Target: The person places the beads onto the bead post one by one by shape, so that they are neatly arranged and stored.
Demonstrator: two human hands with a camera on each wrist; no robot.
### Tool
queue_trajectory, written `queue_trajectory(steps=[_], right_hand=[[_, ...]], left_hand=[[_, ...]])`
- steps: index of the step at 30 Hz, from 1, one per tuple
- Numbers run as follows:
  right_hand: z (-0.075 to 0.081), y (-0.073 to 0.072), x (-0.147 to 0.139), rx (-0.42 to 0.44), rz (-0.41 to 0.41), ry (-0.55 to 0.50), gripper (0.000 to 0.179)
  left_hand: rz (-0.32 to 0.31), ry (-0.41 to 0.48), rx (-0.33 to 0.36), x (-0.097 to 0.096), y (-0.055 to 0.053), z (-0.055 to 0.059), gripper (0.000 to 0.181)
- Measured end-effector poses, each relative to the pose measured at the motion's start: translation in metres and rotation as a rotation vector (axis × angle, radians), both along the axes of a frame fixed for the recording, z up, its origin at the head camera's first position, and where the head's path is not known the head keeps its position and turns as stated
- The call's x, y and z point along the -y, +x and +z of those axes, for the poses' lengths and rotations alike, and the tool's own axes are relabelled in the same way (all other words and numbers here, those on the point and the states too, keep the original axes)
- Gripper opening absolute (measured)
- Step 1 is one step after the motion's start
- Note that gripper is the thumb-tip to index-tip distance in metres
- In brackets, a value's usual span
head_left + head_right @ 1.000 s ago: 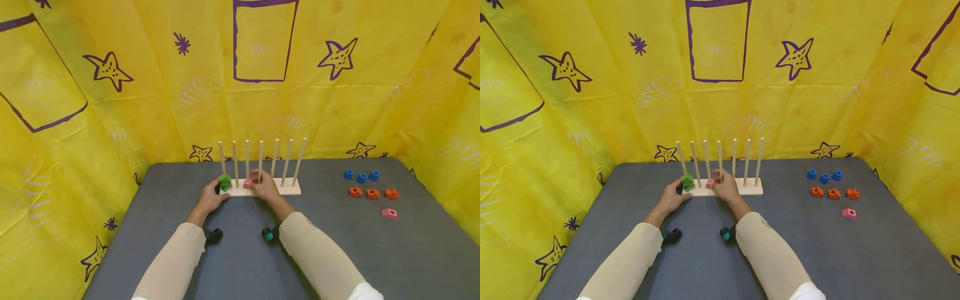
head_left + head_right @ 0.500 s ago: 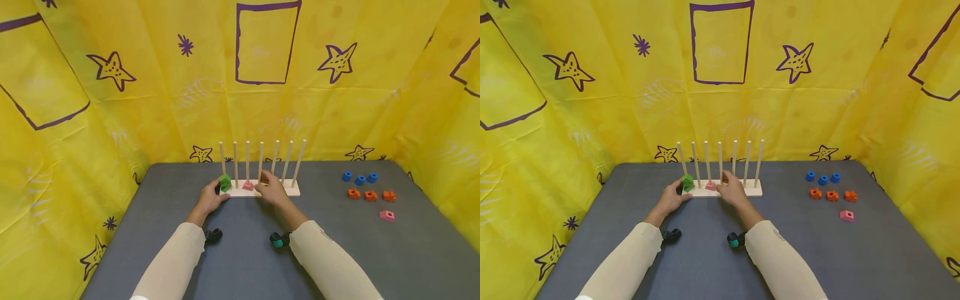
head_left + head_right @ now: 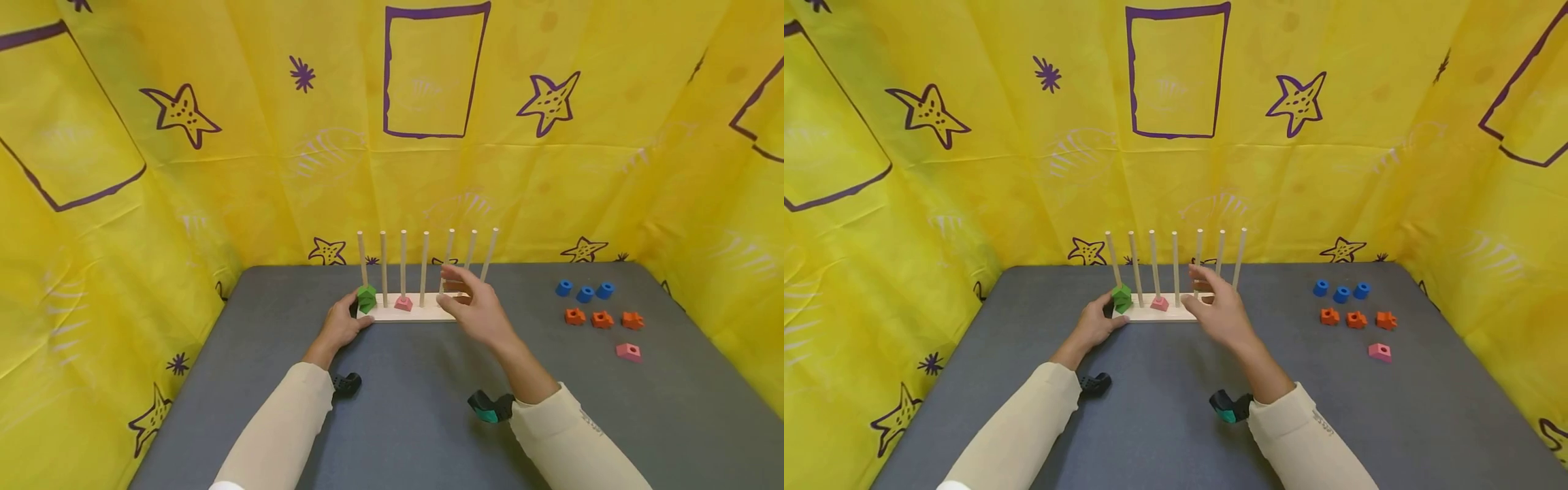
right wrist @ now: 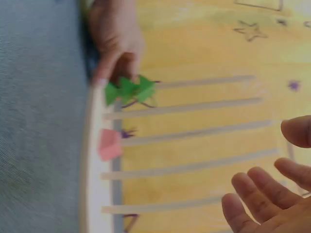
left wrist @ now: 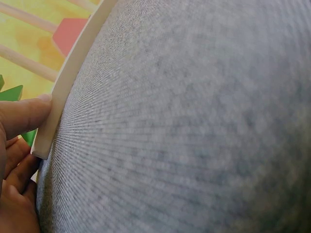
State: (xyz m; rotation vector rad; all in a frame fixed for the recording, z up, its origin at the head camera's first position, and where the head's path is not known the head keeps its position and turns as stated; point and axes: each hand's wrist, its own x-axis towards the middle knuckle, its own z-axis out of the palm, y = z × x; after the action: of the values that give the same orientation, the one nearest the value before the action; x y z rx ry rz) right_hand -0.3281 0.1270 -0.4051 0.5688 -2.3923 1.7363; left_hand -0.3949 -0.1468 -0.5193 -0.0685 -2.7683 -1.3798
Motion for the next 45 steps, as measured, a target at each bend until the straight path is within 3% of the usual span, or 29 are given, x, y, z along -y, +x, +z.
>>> queue_trajectory(steps=[6, 13, 20, 25, 29, 33, 36, 40, 42, 45], right_hand=[[0.014, 0.019, -0.019, -0.105, -0.019, 0.037, 0.049], [0.015, 0.041, -0.044, -0.238, -0.058, 0.043, 0.046], [0.020, 0.059, -0.071, -0.308, -0.091, 0.060, 0.056], [0.023, 0.070, -0.094, -0.341, -0.110, 0.010, 0.057], [0.022, 0.077, -0.118, -0.313, -0.146, -0.098, 0.051], [0.017, 0.082, -0.146, -0.265, -0.324, -0.161, 0.045], [0.009, 0.080, -0.162, -0.243, -0.439, -0.298, 0.041], [-0.006, 0.072, -0.178, -0.270, -0.471, -0.612, 0.036], [-0.014, 0.067, -0.188, -0.280, -0.510, -0.706, 0.035], [-0.025, 0.061, -0.204, -0.227, -0.608, -0.813, 0.033]], left_hand=[[0.002, -0.009, -0.010, 0.001, -0.001, -0.001, 0.074], [-0.015, -0.015, -0.008, 0.001, -0.001, -0.003, 0.073], [-0.004, -0.001, 0.006, -0.001, -0.001, 0.000, 0.073], [-0.002, 0.009, 0.024, -0.001, 0.000, 0.001, 0.074], [0.001, 0.013, 0.010, -0.001, 0.001, -0.002, 0.074], [-0.007, 0.009, -0.007, -0.001, 0.001, -0.005, 0.073], [-0.009, 0.010, -0.014, -0.001, 0.001, -0.005, 0.073], [-0.001, 0.018, -0.012, 0.000, 0.001, -0.004, 0.073], [0.000, 0.019, -0.006, 0.001, 0.001, -0.003, 0.073], [-0.002, 0.023, -0.005, 0.001, 0.001, -0.003, 0.074]])
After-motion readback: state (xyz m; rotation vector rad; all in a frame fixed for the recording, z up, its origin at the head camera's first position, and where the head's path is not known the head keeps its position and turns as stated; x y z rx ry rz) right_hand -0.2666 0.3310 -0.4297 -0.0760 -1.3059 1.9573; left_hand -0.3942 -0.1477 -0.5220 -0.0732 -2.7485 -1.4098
